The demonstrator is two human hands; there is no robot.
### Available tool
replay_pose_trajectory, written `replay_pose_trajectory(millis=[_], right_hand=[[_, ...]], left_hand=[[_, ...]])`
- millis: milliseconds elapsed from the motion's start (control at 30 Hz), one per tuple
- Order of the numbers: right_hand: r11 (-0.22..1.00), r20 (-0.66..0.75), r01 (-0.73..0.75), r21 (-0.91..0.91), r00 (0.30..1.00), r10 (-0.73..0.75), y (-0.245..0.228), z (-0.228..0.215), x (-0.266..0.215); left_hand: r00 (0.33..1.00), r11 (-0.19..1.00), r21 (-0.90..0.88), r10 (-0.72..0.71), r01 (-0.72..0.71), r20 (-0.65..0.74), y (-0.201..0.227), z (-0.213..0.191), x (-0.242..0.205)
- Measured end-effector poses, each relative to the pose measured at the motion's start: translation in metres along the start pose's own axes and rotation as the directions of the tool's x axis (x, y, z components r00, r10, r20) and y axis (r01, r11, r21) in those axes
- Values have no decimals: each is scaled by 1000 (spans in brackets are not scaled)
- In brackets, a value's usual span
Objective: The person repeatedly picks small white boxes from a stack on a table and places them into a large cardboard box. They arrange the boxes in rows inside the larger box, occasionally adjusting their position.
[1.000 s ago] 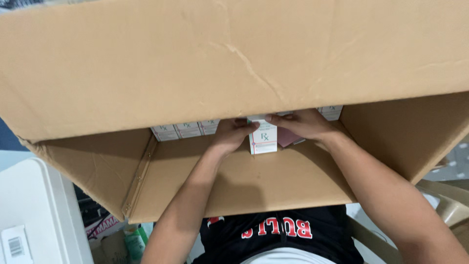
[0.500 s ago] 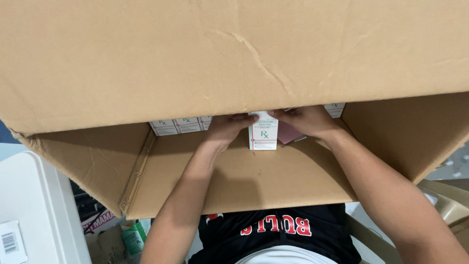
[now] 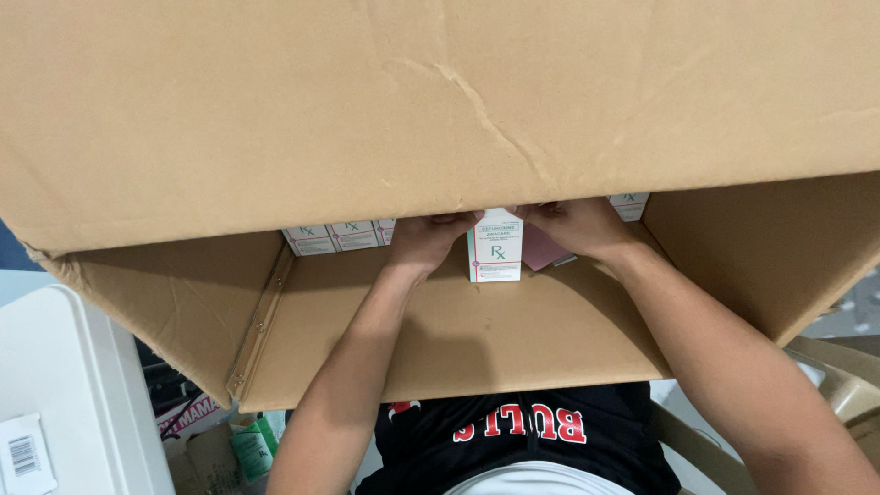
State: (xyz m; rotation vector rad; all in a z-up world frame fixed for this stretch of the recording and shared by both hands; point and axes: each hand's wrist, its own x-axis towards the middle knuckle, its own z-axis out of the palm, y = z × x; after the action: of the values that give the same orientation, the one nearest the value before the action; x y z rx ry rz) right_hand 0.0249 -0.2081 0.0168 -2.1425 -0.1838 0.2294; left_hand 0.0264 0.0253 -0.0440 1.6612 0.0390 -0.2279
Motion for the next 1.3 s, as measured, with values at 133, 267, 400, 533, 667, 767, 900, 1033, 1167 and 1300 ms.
replay_pose_trajectory(millis=[133,267,400,533,667,767,900,1033,1167,1300], right_hand=[[998,-31,51,36,998,-49,0,1,0],[989,-4,-143,-19,990,143,1,3,1],[999,-34,-31,23,999,32,1,2,2],[995,-29,-104,-7,994,103,-4,2,1],[992,-21,-101,71,994,103,-11,-1,-1],[984,-48,23,179,999,-15,-16,-4,-3],[990,-5,-39,134,999,40,-18,-6,-4],[999,-4,46,13,999,-46,-17,-9,-4],[988,56,111,-105,993,-106,-17,-13,-5],[981,96,115,-155,990,-101,-18,-13,-3]], left_hand=[[999,987,155,44,-39,-30,4,1,-1],[996,994,87,76,-71,-55,5,0,-2],[996,983,180,40,-25,-79,4,2,-1],[996,998,31,61,-59,-65,-1,3,0],[998,992,120,32,-26,-46,-4,3,0],[999,982,186,14,-4,-52,1,3,1],[998,972,228,63,-58,-16,7,2,-6],[990,974,176,139,-143,40,17,0,-10],[985,952,263,134,-157,106,33,0,-16],[964,904,336,235,-263,120,46,1,-21]])
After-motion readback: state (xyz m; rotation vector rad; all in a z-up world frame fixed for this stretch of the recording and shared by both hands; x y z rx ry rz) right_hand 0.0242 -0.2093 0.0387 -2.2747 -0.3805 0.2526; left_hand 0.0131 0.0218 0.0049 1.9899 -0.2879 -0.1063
